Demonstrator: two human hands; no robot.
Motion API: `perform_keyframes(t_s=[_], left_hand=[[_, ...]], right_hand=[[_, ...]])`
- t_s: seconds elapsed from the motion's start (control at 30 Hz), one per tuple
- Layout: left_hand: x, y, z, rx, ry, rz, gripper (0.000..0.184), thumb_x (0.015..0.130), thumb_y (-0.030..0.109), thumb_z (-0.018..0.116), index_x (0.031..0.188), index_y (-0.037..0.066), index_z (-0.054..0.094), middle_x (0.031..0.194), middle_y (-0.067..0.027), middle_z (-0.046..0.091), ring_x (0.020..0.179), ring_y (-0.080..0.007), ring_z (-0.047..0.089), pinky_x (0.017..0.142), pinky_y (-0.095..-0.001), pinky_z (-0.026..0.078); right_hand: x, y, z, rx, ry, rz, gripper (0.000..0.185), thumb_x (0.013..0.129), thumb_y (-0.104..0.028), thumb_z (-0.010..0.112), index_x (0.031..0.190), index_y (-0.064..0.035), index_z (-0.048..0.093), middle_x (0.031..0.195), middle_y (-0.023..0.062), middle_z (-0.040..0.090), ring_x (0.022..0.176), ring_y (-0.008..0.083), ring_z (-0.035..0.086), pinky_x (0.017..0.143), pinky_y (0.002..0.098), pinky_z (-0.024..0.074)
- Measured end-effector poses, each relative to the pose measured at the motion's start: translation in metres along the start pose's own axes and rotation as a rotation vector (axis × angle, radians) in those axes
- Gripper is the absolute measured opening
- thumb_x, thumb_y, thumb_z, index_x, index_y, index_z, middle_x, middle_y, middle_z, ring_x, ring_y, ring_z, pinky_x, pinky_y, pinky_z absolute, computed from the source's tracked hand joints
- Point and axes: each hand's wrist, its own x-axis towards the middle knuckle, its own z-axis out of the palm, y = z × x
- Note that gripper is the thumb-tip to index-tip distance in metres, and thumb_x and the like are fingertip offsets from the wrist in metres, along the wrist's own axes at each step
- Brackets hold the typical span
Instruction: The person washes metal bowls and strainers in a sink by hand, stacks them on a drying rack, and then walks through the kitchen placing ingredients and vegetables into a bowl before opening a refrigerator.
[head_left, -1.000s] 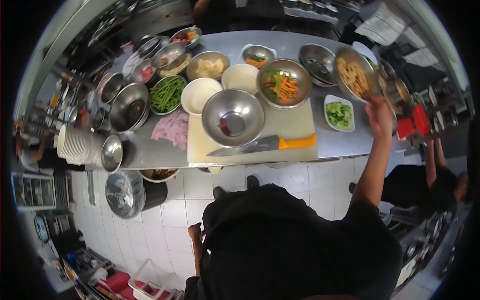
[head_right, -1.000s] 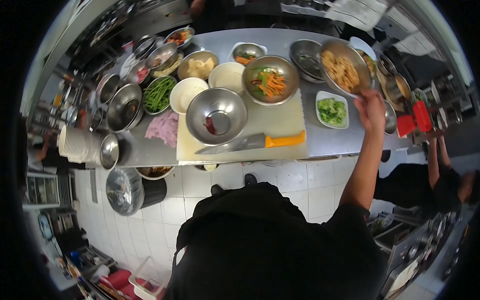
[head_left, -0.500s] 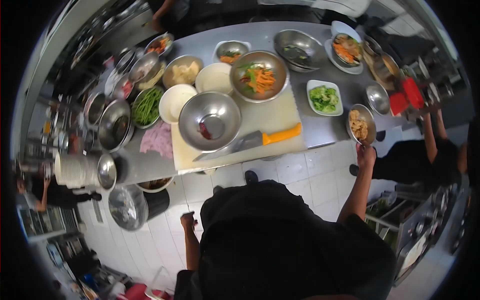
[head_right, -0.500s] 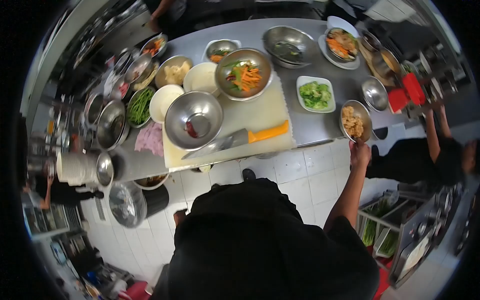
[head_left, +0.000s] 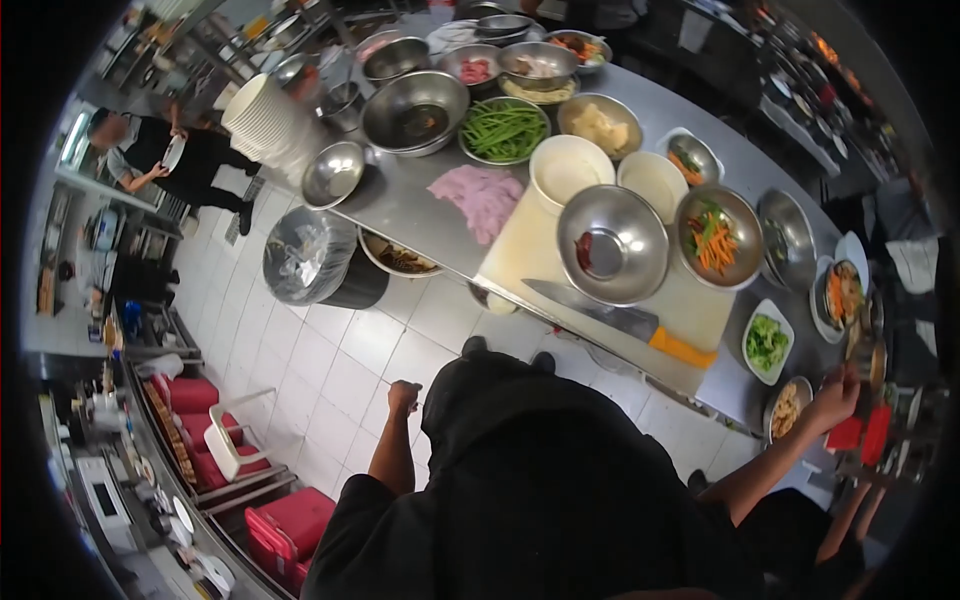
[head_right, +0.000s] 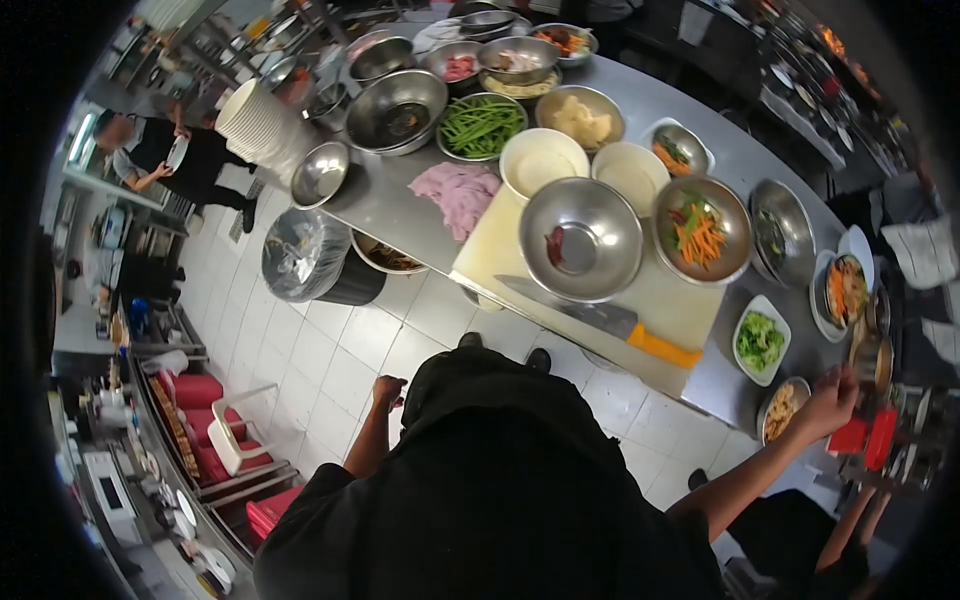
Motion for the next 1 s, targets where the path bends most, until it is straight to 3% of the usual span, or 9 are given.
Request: perform_keyframes(t_s=[0.13, 0.27, 0.37, 0.47, 0.53, 0.63, 0.8, 0.87, 1.0], left_hand=[[-0.007, -0.014, -0.01, -0.059, 0.035, -0.111, 0.025, 0.071, 0.021, 0.065, 0.076, -0.004, 0.061, 0.062, -0.0143, 0.06, 0.049, -0.0222, 0.058, 0.043, -0.032, 0.049], [0.014, -0.019, -0.013, -0.15, -0.003, -0.115, 0.027, 0.074, 0.018, 0.063, 0.09, -0.003, 0.06, 0.064, -0.0143, 0.059, 0.05, -0.0217, 0.058, 0.041, -0.0316, 0.049], [0.03, -0.015, -0.019, -0.251, 0.014, -0.089, 0.026, 0.073, 0.016, 0.062, 0.09, -0.004, 0.06, 0.066, -0.0133, 0.059, 0.05, -0.0213, 0.058, 0.042, -0.0308, 0.049], [0.044, 0.008, -0.035, -0.398, 0.053, 0.018, 0.027, 0.072, 0.015, 0.061, 0.091, -0.004, 0.06, 0.07, -0.0123, 0.061, 0.051, -0.0202, 0.057, 0.043, -0.0295, 0.048], [0.059, 0.039, -0.051, -0.42, 0.182, 0.33, 0.022, 0.075, 0.016, 0.058, 0.087, -0.003, 0.06, 0.073, -0.0112, 0.061, 0.058, -0.017, 0.059, 0.049, -0.0277, 0.048], [0.004, 0.149, -0.123, -0.679, 0.041, 0.549, 0.016, 0.08, 0.016, 0.058, 0.085, 0.0, 0.058, 0.074, -0.0076, 0.059, 0.063, -0.0146, 0.059, 0.055, -0.0258, 0.048], [-0.002, 0.237, -0.19, -0.817, -0.074, 0.753, 0.016, 0.081, 0.016, 0.059, 0.083, 0.001, 0.057, 0.068, -0.0034, 0.056, 0.06, -0.0087, 0.053, 0.053, -0.0234, 0.043], [0.001, 0.249, -0.208, -0.793, 0.006, 0.83, 0.013, 0.081, 0.013, 0.059, 0.082, 0.001, 0.056, 0.068, -0.0027, 0.055, 0.059, -0.0076, 0.051, 0.052, -0.0225, 0.041], [0.007, 0.269, -0.244, -0.88, 0.128, 0.901, 0.009, 0.08, 0.008, 0.06, 0.08, 0.001, 0.055, 0.068, -0.0018, 0.053, 0.058, -0.0067, 0.049, 0.052, -0.0208, 0.04]], right_hand=[[-0.044, -0.134, 0.101, 0.213, -0.386, -0.14, 0.017, 0.081, -0.007, 0.057, 0.098, -0.0025, 0.058, 0.083, 0.0002, 0.057, 0.069, 0.0048, 0.049, 0.058, 0.0186, 0.0388], [-0.091, -0.234, 0.182, 0.135, -0.872, -0.323, 0.012, 0.081, -0.005, 0.056, 0.093, -0.002, 0.058, 0.079, -0.0022, 0.056, 0.065, 0.0019, 0.047, 0.056, 0.0159, 0.0374], [-0.13, -0.291, 0.226, 0.197, -1.121, -0.338, 0.009, 0.079, -0.001, 0.056, 0.088, -0.0005, 0.057, 0.074, -0.0026, 0.053, 0.061, 0.0016, 0.044, 0.054, 0.0168, 0.0365], [-0.173, -0.329, 0.256, 0.139, -1.213, -0.423, 0.008, 0.077, 0.002, 0.056, 0.085, 0.0008, 0.057, 0.07, -0.0024, 0.051, 0.059, 0.0018, 0.043, 0.053, 0.0174, 0.0352], [-0.198, -0.35, 0.265, 0.085, -1.24, -0.523, 0.009, 0.075, 0.004, 0.056, 0.083, 0.0022, 0.056, 0.07, 0.0002, 0.052, 0.059, 0.0036, 0.044, 0.053, 0.0183, 0.0358], [-0.235, -0.374, 0.275, 0.015, -1.253, -0.628, 0.008, 0.075, 0.004, 0.056, 0.082, 0.0028, 0.056, 0.071, 0.0025, 0.052, 0.059, 0.0068, 0.046, 0.055, 0.0203, 0.0377], [-0.302, -0.362, 0.29, 0.038, -1.377, -0.357, 0.01, 0.074, 0.004, 0.057, 0.084, 0.0003, 0.057, 0.073, 0.0019, 0.052, 0.06, 0.0069, 0.048, 0.055, 0.0213, 0.0398], [-0.321, -0.345, 0.293, 0.052, -1.42, -0.151, 0.01, 0.075, 0.005, 0.057, 0.084, 0.0005, 0.056, 0.075, 0.002, 0.052, 0.06, 0.0071, 0.049, 0.054, 0.0212, 0.0406], [-0.339, -0.326, 0.296, 0.04, -1.378, 0.026, 0.009, 0.075, 0.004, 0.056, 0.083, 0.0004, 0.057, 0.073, 0.0023, 0.054, 0.058, 0.0071, 0.051, 0.053, 0.0207, 0.0408]])
